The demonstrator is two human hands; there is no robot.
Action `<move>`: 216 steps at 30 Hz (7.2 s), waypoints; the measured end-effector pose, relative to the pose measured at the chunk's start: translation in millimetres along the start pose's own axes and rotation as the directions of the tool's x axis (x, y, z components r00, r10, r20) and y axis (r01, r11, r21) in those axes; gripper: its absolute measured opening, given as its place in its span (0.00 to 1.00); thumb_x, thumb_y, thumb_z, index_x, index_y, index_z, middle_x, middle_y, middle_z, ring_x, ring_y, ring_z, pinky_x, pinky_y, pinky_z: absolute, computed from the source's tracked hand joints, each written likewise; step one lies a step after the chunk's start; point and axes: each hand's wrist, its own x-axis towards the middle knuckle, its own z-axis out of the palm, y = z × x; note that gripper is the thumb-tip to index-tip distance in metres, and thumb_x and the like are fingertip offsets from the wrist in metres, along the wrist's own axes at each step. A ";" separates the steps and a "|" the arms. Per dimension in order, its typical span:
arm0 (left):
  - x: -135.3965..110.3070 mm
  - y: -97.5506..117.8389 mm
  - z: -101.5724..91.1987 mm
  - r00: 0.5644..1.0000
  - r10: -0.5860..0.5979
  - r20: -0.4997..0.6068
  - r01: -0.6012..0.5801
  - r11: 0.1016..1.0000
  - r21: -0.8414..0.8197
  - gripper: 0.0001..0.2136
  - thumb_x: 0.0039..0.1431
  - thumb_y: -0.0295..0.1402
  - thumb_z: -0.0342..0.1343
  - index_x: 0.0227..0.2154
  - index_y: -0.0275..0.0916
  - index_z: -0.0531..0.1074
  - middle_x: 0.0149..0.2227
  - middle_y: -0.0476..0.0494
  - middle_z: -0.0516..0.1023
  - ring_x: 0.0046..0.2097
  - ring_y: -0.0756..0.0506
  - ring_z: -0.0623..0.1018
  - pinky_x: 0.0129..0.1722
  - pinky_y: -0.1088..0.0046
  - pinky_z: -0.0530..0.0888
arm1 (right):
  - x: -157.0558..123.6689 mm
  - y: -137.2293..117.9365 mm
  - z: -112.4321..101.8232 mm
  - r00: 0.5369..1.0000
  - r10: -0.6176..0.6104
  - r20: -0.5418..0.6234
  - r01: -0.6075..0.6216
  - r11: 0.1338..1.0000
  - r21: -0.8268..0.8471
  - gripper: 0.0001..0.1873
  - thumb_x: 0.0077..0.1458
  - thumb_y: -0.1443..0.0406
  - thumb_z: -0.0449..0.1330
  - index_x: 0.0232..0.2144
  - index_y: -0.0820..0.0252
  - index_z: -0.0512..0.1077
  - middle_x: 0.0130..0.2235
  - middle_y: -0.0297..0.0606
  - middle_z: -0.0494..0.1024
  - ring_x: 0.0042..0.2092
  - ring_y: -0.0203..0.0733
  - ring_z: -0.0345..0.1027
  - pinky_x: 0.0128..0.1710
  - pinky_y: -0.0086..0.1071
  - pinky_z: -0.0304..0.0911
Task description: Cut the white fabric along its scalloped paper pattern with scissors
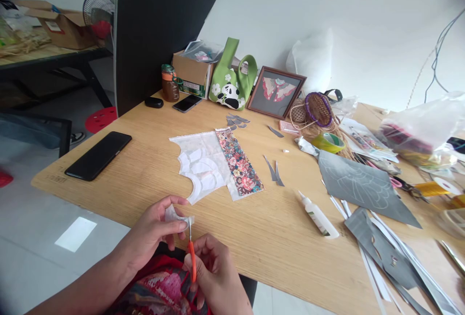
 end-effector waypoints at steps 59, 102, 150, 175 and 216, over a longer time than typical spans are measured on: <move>-1.7 -1.5 -0.3 0.999 -0.028 0.037 0.026 0.999 0.044 0.25 0.38 0.33 0.65 0.43 0.37 0.66 0.32 0.52 0.68 0.26 0.51 0.75 0.16 0.78 0.69 | -4.2 -3.7 0.5 0.998 0.028 0.047 -0.028 1.000 0.006 0.32 0.47 0.40 0.62 0.32 0.63 0.65 0.29 0.33 0.70 0.19 0.23 0.57 0.13 0.19 0.56; -1.0 -7.3 -4.5 0.997 -0.038 0.068 0.035 0.998 0.047 0.22 0.40 0.30 0.64 0.41 0.38 0.67 0.31 0.52 0.68 0.25 0.50 0.75 0.14 0.79 0.67 | -6.5 -3.5 0.3 0.998 0.026 0.051 -0.025 1.000 -0.011 0.30 0.49 0.40 0.62 0.31 0.62 0.64 0.28 0.31 0.69 0.18 0.23 0.55 0.13 0.18 0.55; -1.0 -5.7 -2.1 0.995 -0.050 0.088 0.044 0.997 0.061 0.23 0.40 0.30 0.63 0.42 0.37 0.65 0.24 0.54 0.70 0.25 0.50 0.73 0.14 0.81 0.67 | -7.4 -2.0 -1.7 0.998 0.008 0.054 -0.006 0.999 -0.037 0.31 0.48 0.39 0.61 0.30 0.61 0.63 0.25 0.29 0.66 0.19 0.24 0.54 0.14 0.20 0.55; -0.5 -6.6 -2.7 0.996 -0.034 0.078 0.032 0.999 0.020 0.23 0.41 0.32 0.64 0.42 0.37 0.66 0.33 0.52 0.68 0.25 0.51 0.75 0.14 0.79 0.68 | -5.6 -5.1 1.8 0.998 0.069 0.001 -0.069 0.997 -0.026 0.33 0.43 0.38 0.63 0.28 0.61 0.62 0.24 0.27 0.67 0.15 0.21 0.52 0.11 0.19 0.50; 80.9 44.4 21.6 0.968 0.181 0.174 -0.193 0.980 0.055 0.24 0.40 0.35 0.69 0.40 0.37 0.68 0.31 0.53 0.69 0.26 0.49 0.77 0.18 0.77 0.70 | 75.5 -43.7 -47.9 0.961 -0.269 0.069 0.262 0.960 0.100 0.27 0.47 0.47 0.67 0.32 0.63 0.66 0.27 0.31 0.72 0.18 0.26 0.60 0.13 0.19 0.58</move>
